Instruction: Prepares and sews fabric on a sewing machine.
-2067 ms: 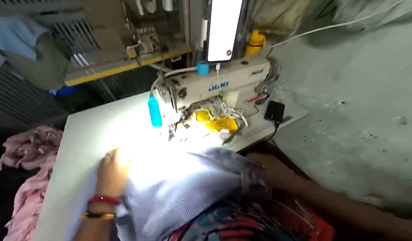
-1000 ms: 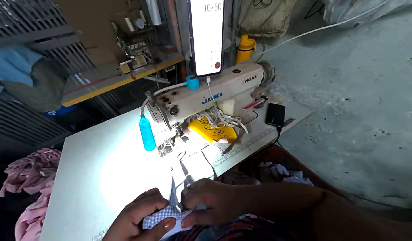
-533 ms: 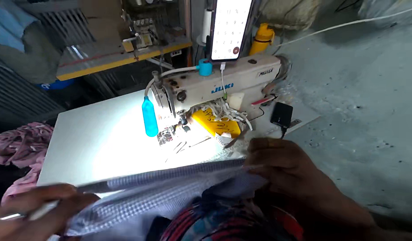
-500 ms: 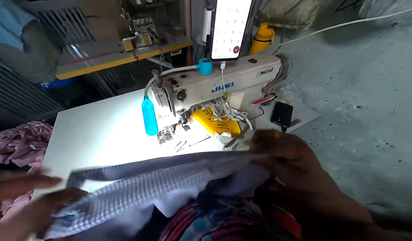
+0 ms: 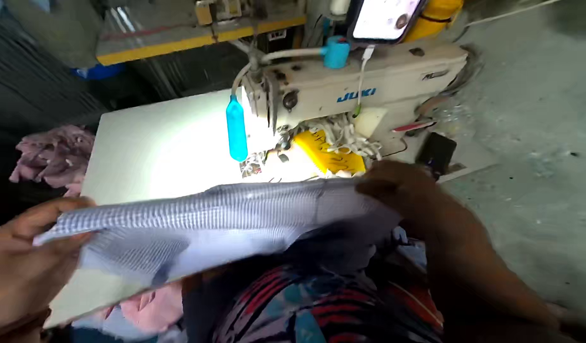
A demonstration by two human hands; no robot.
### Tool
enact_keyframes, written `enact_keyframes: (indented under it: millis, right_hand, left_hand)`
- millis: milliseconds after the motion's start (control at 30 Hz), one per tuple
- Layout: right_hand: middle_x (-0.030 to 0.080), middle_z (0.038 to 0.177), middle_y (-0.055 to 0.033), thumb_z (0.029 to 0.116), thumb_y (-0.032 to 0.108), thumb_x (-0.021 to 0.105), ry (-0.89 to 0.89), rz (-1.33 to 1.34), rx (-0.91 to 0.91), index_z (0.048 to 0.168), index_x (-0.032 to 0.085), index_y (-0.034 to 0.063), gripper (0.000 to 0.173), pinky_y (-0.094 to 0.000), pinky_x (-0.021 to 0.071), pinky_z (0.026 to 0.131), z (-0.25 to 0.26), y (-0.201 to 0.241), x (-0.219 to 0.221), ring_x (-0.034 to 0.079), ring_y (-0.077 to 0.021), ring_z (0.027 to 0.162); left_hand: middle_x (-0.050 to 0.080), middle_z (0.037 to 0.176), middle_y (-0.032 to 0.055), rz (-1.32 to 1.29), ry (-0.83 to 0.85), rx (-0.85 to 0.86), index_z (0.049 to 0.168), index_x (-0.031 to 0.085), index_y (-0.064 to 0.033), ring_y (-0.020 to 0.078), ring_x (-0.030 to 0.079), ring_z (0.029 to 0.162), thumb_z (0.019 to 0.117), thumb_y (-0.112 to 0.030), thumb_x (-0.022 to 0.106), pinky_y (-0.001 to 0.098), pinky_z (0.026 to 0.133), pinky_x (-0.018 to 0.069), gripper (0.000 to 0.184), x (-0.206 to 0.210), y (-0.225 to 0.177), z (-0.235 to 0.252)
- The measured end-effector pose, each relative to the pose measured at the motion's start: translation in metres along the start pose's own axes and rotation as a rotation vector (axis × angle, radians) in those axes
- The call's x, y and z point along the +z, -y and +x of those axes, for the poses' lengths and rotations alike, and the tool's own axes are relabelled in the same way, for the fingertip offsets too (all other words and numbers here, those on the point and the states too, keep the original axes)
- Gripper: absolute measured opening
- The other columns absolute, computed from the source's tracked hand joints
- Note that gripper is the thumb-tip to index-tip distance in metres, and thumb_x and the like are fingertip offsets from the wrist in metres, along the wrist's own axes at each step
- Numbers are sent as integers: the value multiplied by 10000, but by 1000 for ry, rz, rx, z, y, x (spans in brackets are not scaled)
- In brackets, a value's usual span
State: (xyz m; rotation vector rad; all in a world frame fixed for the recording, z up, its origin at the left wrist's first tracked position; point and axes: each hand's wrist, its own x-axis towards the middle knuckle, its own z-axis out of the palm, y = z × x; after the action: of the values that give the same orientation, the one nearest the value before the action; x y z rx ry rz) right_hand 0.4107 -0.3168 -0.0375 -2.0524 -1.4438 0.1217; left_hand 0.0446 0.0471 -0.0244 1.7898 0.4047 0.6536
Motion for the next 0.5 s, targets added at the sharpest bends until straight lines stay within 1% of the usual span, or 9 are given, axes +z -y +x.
enact_keyframes:
  millis: [67,100,133,200,267,333,400,467,500]
  right_hand:
    - [700,974,-130,1026,290,601,81,30,107,1019,754,28,304,-483,548,859,14,-12,10,670,-251,940]
    - [711,1022,-134,1049,276,564,25,-17,136,1086,752,40,304,-492,556,895,23,-16,12,681,-263,978]
    - [715,1053,-158,1059,214,550,-68,-95,162,1136,740,31,275,-516,567,899,30,-18,12,694,-300,985]
    - [704,1101,-223,1045,84,534,-257,-270,232,1239,696,8,264,-582,567,843,49,-15,8,704,-393,983]
    - [704,1114,-229,1040,68,507,-388,-380,250,1359,653,76,351,-588,569,734,68,-10,-1,714,-410,907]
    - [695,1041,-220,1023,57,512,-468,-467,203,1450,603,149,446,-565,540,618,83,-4,-12,692,-402,779]
    - [687,1021,-223,988,27,532,-468,-565,187,1533,515,190,569,-554,514,567,98,5,-22,678,-414,732]
    - [682,1030,-212,987,34,533,-432,-647,219,1577,451,215,622,-531,512,561,109,10,-27,677,-405,733]
    - [682,1035,-206,987,35,530,-424,-669,232,1585,438,219,633,-524,514,560,113,10,-26,679,-399,733]
  left_hand:
    - [738,1058,-176,-73,-66,-5,1180,674,-305,-26,699,922,957,-288,714,186,796,598,228,-4,24,1]
    - [724,1126,-157,-55,-75,-31,1269,622,-258,-2,694,997,1013,-259,650,227,874,594,258,-8,37,1]
    - [718,1122,-160,-34,-114,-76,1287,601,-227,-10,689,1009,1050,-240,593,234,902,588,237,-1,39,1]
    - [728,1014,-188,-80,-217,-145,1200,619,-232,-52,692,919,1077,-198,504,193,843,595,171,33,19,4]
    - [756,968,-161,-182,-216,-144,1141,673,-222,-39,706,869,1070,-117,460,188,795,601,248,57,7,7]
    - [754,946,-145,-141,-177,-107,1102,679,-190,-25,705,846,1034,-46,467,194,765,605,266,67,6,9]
    - [727,989,-191,-42,-154,-44,1096,674,-222,-49,681,885,1021,-54,487,176,783,586,262,69,8,11]
    - [687,1078,-180,-27,-165,11,1130,675,-213,-26,643,1006,1019,-64,469,208,899,548,277,66,12,11]
    - [697,1037,-183,-33,-233,-5,1127,642,-191,-33,658,975,1026,-48,437,208,889,560,269,68,9,9]
